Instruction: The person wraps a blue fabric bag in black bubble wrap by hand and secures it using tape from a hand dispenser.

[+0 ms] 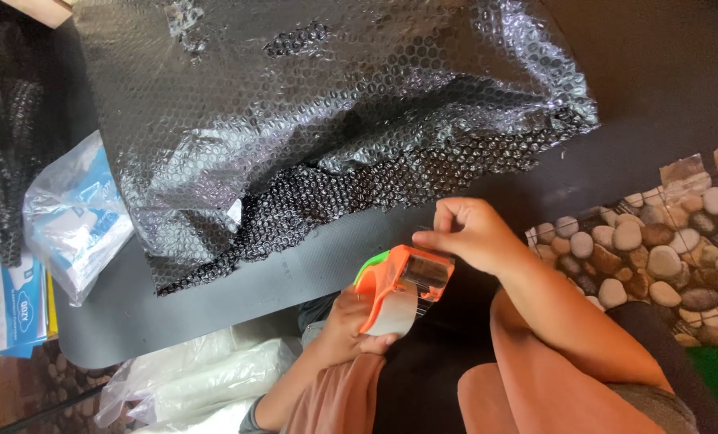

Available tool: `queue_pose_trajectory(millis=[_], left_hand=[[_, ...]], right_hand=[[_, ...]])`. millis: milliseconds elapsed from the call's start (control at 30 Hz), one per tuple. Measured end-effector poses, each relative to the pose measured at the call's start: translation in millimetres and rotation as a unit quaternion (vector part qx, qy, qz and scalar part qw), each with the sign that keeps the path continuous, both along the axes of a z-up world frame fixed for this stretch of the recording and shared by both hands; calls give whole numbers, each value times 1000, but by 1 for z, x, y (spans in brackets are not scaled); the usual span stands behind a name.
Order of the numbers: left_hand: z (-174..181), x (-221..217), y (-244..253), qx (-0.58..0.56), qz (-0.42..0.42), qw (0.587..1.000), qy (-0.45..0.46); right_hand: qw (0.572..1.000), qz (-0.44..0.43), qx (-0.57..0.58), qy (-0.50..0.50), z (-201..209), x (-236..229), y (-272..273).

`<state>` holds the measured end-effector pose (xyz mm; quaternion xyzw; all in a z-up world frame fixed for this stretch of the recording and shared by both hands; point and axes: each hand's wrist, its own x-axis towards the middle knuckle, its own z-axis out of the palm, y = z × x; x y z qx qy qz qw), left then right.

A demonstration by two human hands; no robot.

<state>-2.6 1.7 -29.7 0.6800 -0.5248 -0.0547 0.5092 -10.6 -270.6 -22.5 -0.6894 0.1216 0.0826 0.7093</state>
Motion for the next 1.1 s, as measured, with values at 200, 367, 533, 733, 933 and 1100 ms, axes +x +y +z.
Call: queue_pose_trajectory(millis=[200, 367, 533, 733, 933, 1100], left_hand=[[-28, 1, 15, -9, 33, 992, -119], [0, 7, 5, -65, 44, 995, -55], [-40, 10, 12, -103, 54, 989, -95], [-30, 10, 7, -54, 44, 994, -86], [-51, 10, 13, -117, 67, 989, -63], [-21, 6, 6, -36, 60, 997, -32]], right_hand=[[974, -173, -101, -103, -5, -37, 2], [870, -431, -169, -171, -56, -59, -49], [697, -688, 175, -100, -110, -78, -104], [628, -708, 322, -39, -80, -70, -115], [601, -724, 330, 80, -86, -48, -113], [614, -715, 325, 81, -108, -45, -117]])
